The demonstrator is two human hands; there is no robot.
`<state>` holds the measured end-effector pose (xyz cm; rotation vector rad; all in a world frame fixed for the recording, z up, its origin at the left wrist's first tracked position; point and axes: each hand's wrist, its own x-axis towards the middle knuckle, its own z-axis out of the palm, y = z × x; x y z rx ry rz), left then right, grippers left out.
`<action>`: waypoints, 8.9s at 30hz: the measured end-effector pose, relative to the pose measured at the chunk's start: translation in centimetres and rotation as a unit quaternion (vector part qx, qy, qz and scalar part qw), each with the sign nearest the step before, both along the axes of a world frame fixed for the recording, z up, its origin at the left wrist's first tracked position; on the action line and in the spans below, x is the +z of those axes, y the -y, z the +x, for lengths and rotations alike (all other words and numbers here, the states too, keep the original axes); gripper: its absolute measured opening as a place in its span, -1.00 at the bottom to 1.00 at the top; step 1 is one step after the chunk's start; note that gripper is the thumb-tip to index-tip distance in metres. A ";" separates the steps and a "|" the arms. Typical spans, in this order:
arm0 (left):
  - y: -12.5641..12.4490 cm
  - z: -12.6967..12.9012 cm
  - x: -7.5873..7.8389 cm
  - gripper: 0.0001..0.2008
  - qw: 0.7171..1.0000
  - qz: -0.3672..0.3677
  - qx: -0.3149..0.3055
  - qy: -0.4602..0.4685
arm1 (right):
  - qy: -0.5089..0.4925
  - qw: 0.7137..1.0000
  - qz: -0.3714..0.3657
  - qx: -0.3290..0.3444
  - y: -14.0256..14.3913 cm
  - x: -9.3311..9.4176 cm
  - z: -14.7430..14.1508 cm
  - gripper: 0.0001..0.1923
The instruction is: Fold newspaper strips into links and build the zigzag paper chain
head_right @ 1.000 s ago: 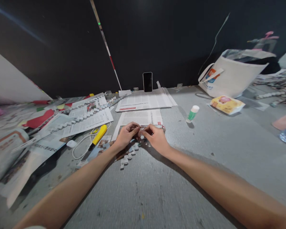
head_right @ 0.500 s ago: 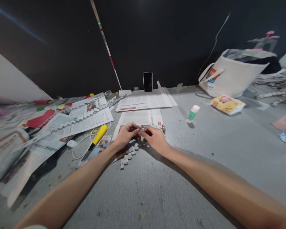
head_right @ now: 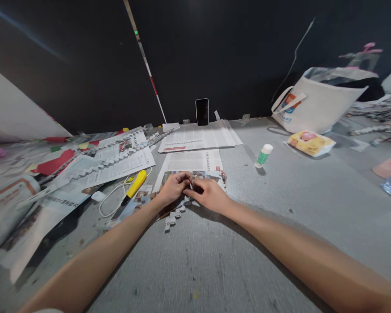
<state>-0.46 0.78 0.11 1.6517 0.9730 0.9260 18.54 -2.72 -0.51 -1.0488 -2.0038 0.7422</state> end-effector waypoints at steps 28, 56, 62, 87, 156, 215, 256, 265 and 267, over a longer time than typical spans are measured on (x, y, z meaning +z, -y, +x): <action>0.3 -0.1 -0.1 -0.91 0.999 0.035 0.000 -0.032 | 0.013 0.998 0.057 0.014 -0.1 -0.7 0.1 -0.69; -0.2 -0.1 -0.1 -0.77 0.974 -0.087 0.122 0.172 | 0.054 0.992 0.064 0.096 0.2 0.7 0.1 -0.75; -1.0 0.0 -0.8 -0.66 0.968 -0.079 0.161 0.178 | -0.017 0.995 0.060 0.080 0.1 0.7 0.0 -0.74; -1.0 -0.7 -1.0 -0.43 0.979 -0.121 -0.005 0.162 | -0.201 0.973 -0.006 -0.110 -0.6 0.0 0.4 -0.73; -1.1 -1.1 -1.6 -0.54 0.984 -0.094 -0.010 0.149 | -0.271 0.950 -0.132 -0.083 -0.2 0.5 -0.1 -0.64; -0.9 -0.8 -1.4 -0.54 0.980 -0.106 0.004 0.171 | -0.238 0.964 -0.061 -0.101 0.0 0.7 0.1 -0.73; -0.8 -1.0 -1.1 -0.47 0.980 -0.114 -0.014 0.160 | -0.251 0.960 -0.103 -0.068 -0.2 0.9 -0.1 -0.74; -0.8 -1.1 -1.2 -0.51 0.980 -0.104 -0.034 0.164 | -0.224 0.969 -0.059 -0.090 0.1 0.7 0.2 -0.69; -0.9 -1.1 -1.3 -0.52 0.979 -0.106 -0.034 0.169 | -0.223 0.969 -0.050 -0.091 0.1 0.7 0.2 -0.69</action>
